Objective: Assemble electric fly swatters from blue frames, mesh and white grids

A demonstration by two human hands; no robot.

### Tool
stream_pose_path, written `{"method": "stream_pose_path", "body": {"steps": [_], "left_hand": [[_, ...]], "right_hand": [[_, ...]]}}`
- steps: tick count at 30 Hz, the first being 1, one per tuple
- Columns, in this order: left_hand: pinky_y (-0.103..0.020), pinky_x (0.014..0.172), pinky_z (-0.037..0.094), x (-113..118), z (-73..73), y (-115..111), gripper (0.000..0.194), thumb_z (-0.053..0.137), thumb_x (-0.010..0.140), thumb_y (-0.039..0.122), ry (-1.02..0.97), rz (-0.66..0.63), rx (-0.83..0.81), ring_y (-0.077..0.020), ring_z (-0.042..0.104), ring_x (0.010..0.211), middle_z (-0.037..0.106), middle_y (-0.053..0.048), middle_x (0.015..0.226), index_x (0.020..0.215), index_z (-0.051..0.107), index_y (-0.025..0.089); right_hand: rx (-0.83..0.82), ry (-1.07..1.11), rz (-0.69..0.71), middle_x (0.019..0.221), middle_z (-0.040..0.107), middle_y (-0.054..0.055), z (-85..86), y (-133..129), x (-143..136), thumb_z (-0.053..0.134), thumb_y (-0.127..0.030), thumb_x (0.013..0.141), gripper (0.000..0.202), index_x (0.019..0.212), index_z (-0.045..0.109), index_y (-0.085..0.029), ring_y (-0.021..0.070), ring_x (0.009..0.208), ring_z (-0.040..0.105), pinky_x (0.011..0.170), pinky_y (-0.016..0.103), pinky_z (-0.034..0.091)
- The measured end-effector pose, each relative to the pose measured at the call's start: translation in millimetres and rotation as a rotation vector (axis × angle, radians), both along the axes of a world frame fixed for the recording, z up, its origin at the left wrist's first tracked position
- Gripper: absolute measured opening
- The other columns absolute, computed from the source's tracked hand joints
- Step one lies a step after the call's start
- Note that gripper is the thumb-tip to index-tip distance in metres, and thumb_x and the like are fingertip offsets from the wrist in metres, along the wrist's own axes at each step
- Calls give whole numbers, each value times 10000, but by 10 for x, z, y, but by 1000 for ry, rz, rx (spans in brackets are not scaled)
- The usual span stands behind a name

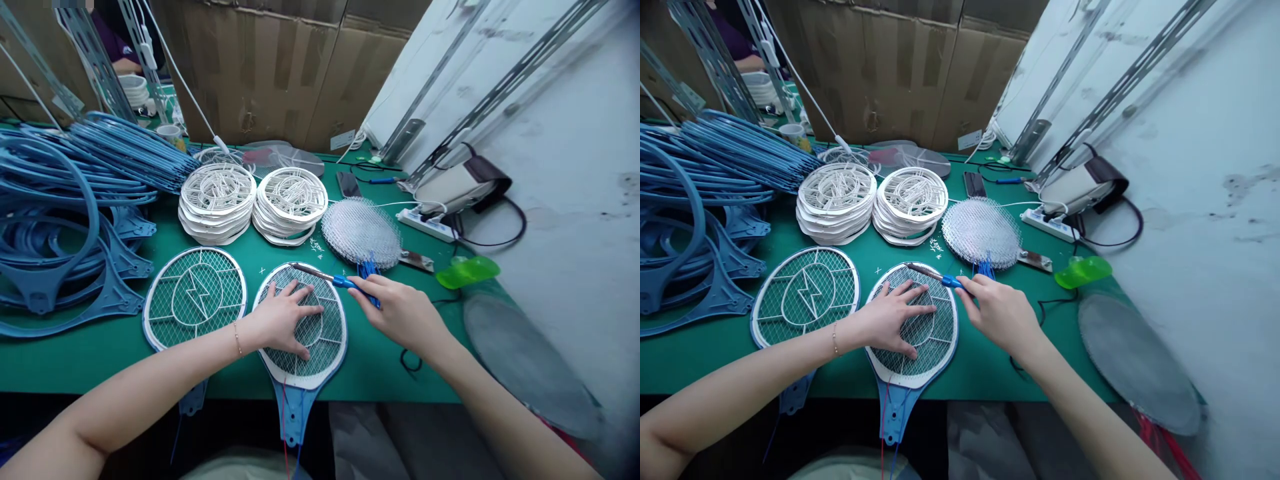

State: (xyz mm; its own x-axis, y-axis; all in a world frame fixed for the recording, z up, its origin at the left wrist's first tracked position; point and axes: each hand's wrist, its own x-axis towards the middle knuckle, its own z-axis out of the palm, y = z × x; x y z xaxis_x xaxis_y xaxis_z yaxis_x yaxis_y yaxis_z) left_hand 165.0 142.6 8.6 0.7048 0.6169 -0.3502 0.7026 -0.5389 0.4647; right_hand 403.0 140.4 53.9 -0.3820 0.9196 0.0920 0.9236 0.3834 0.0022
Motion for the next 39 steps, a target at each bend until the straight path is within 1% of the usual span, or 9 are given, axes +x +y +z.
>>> {"method": "stream_pose_path", "body": {"steps": [7,13,18,24,29,32,34,36,39], "left_hand": [[-781,1117,130,-3,-43,2,999,724,713,711,-5,-7,18,-445,38,1529,65,-51,1692,1561,321,371],[-770,1123,146,-8,-13,4,1003,731,718,695,6,-11,18,-437,43,1531,82,-66,1689,1566,317,354],[-771,1123,140,3,-7,10,1003,736,719,687,12,-12,8,-441,41,1530,76,-65,1689,1566,314,358],[-788,1115,121,5,-28,10,975,743,716,676,-1,-4,11,-455,45,1526,74,-56,1692,1551,344,370],[-785,1118,107,11,-9,12,980,731,727,680,1,-14,2,-461,44,1524,82,-72,1691,1560,337,345],[-779,1124,96,8,-10,18,974,728,732,677,9,-16,-1,-454,30,1527,67,-59,1692,1561,324,366],[-782,1121,90,2,-13,23,975,724,737,678,5,-21,-1,-455,19,1526,55,-57,1693,1565,317,365],[-784,1120,86,-3,-11,25,978,718,742,685,6,-28,-2,-456,16,1526,49,-57,1693,1569,310,357],[-786,1118,98,2,6,22,989,722,736,700,31,-35,4,-456,26,1526,53,-48,1694,1568,308,361]], "right_hand": [[-47,-47,32,925,710,51,6,44,-72,401,-385,1010,391,1196,703,-221,156,656,642,465,246,282],[-95,-123,50,928,710,49,83,72,-123,415,-359,1010,347,1162,702,-235,161,671,653,468,252,266],[-199,-168,152,944,705,61,190,166,-153,451,-297,1004,276,1057,706,-207,166,690,660,482,265,285],[-304,-185,290,889,696,66,261,364,-138,492,-230,985,198,1017,680,-176,171,704,655,523,262,343],[-371,-180,310,861,691,73,303,472,-173,509,-240,979,183,1005,676,-169,179,712,652,561,262,393],[-343,-145,298,859,696,71,298,479,-148,502,-263,970,210,1003,692,-180,179,695,648,555,265,410],[-279,-72,269,921,714,82,286,405,-19,472,-300,976,266,1051,703,-191,201,752,670,584,279,450],[-175,41,186,1014,727,95,278,213,218,439,-372,987,333,1110,699,-205,235,833,694,634,308,500],[-79,181,23,1020,744,93,289,-314,635,431,-488,981,389,1135,682,-233,258,772,711,586,334,525]]}}
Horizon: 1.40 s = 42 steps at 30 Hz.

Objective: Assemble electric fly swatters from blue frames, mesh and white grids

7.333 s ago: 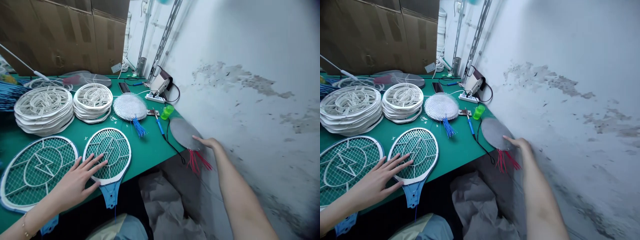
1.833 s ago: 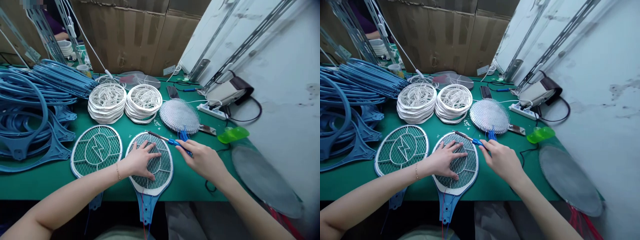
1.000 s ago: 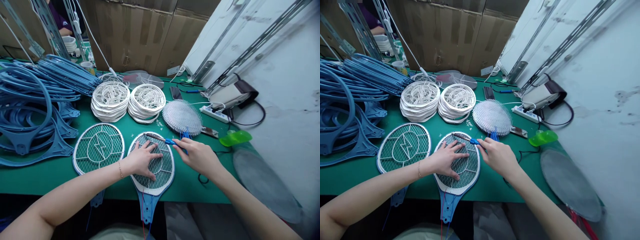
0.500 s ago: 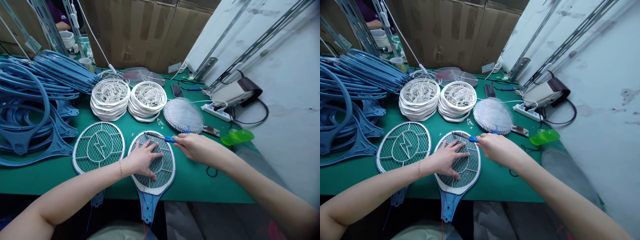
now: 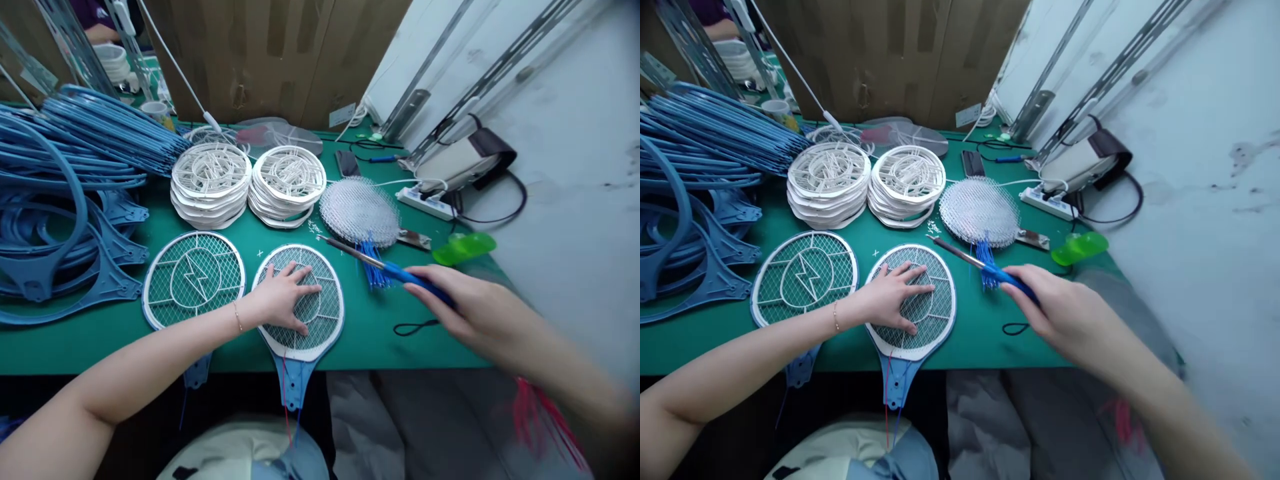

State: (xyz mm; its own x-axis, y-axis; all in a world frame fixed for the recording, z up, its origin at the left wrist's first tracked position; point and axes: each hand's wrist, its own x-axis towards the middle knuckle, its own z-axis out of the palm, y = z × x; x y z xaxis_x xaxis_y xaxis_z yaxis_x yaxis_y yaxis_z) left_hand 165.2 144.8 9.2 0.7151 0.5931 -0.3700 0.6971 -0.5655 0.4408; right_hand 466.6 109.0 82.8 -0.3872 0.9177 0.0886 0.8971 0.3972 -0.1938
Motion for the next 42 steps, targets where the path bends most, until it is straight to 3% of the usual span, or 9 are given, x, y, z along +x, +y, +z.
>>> {"method": "stream_pose_path", "body": {"steps": [2,5,9,13,23,42], "left_hand": [[-791,1112,105,11,15,-1,991,732,733,693,17,-3,9,-459,35,1524,58,-49,1695,1567,311,361],[-783,1118,103,32,38,2,975,751,728,665,28,1,8,-456,45,1522,80,-55,1696,1557,331,367],[-762,1130,125,53,81,-1,983,771,700,666,44,9,-3,-462,62,1517,109,-55,1694,1542,358,373],[-748,1139,120,63,98,-7,988,772,695,667,53,12,4,-473,81,1508,118,-54,1693,1542,356,374],[-767,1124,134,43,70,0,984,743,719,690,49,-7,12,-484,65,1506,101,-57,1695,1554,346,354],[-771,1113,158,50,60,-4,957,747,731,653,59,-5,27,-483,81,1505,101,-46,1695,1552,344,371]], "right_hand": [[-72,46,-17,953,754,68,24,-428,173,467,-496,973,346,1125,676,-266,233,659,702,503,315,511],[-173,87,86,983,751,41,29,-956,184,522,-406,983,246,1139,675,-293,195,701,724,526,264,533],[-58,93,169,977,736,49,-86,-1247,46,529,-285,997,222,1153,684,-251,158,718,719,558,236,521],[38,55,192,923,727,53,-186,-1264,21,535,-241,994,210,1130,689,-202,143,687,696,573,234,516],[72,57,218,958,743,68,-263,-1215,32,514,-219,1006,235,1128,709,-170,146,741,718,619,222,549],[94,52,238,960,732,52,-273,-1228,97,530,-188,1004,209,1168,662,-182,136,749,709,615,223,515]]}}
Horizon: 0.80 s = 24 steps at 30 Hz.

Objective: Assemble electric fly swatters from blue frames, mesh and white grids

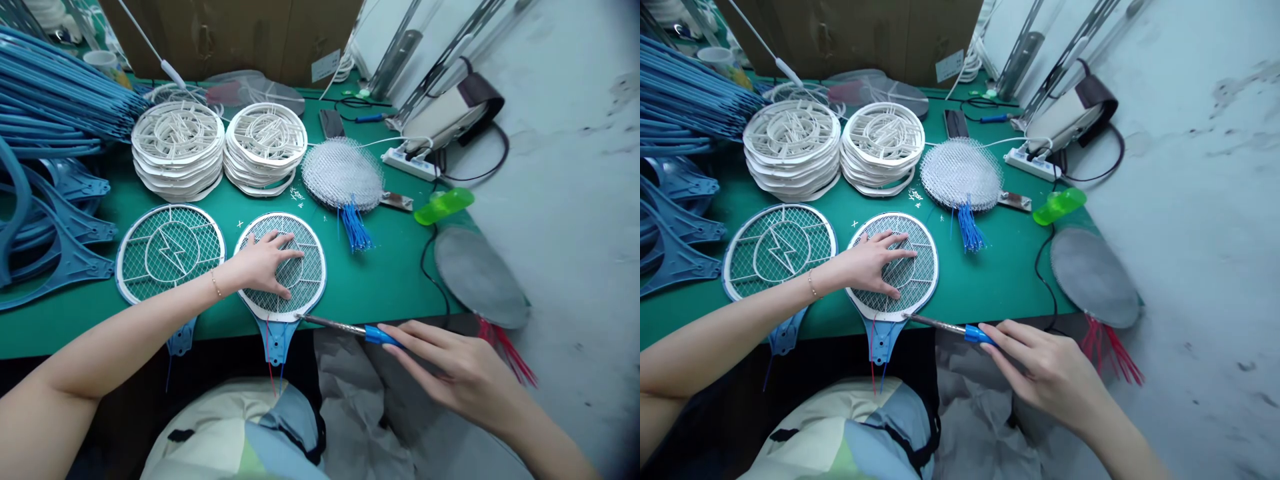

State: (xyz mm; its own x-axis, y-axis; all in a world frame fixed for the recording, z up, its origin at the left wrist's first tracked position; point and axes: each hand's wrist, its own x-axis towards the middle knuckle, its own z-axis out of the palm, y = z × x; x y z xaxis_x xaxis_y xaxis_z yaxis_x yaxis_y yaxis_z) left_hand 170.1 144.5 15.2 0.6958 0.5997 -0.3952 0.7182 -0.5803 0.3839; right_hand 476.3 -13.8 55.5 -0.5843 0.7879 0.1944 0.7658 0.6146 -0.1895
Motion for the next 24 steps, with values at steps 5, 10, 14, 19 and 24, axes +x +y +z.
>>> {"method": "stream_pose_path", "body": {"steps": [5,10,14,19,24], "left_hand": [[-769,1116,154,5,23,0,967,750,726,655,7,3,-11,-492,73,1504,96,-42,1696,1554,339,370],[-780,1108,147,5,13,4,983,737,717,689,7,-1,-14,-500,75,1501,94,-44,1696,1555,338,365],[-759,1120,158,6,-5,5,986,746,706,690,4,2,-2,-484,85,1505,104,-53,1695,1550,346,373],[-740,1126,182,5,-6,2,990,739,713,695,7,-12,17,-469,93,1510,120,-71,1691,1555,339,362],[-699,1140,206,9,21,0,992,743,710,695,3,-13,26,-462,121,1506,130,-81,1689,1553,351,349]], "right_hand": [[-2,-14,10,966,741,60,-3,15,-7,523,-189,1003,222,1151,687,-172,154,764,721,629,241,545],[-9,-40,9,1001,749,80,-50,17,53,527,-205,996,249,1160,711,-168,191,805,735,653,278,583],[-18,-74,44,1020,747,88,-64,39,84,495,-225,1015,267,1163,709,-166,202,818,740,638,285,577],[-32,-114,95,940,733,88,24,151,53,450,-218,1033,289,1133,707,-132,180,737,719,546,269,515],[-91,-141,118,851,706,70,81,258,43,412,-239,1049,327,1102,723,-154,149,662,682,490,242,453]]}}
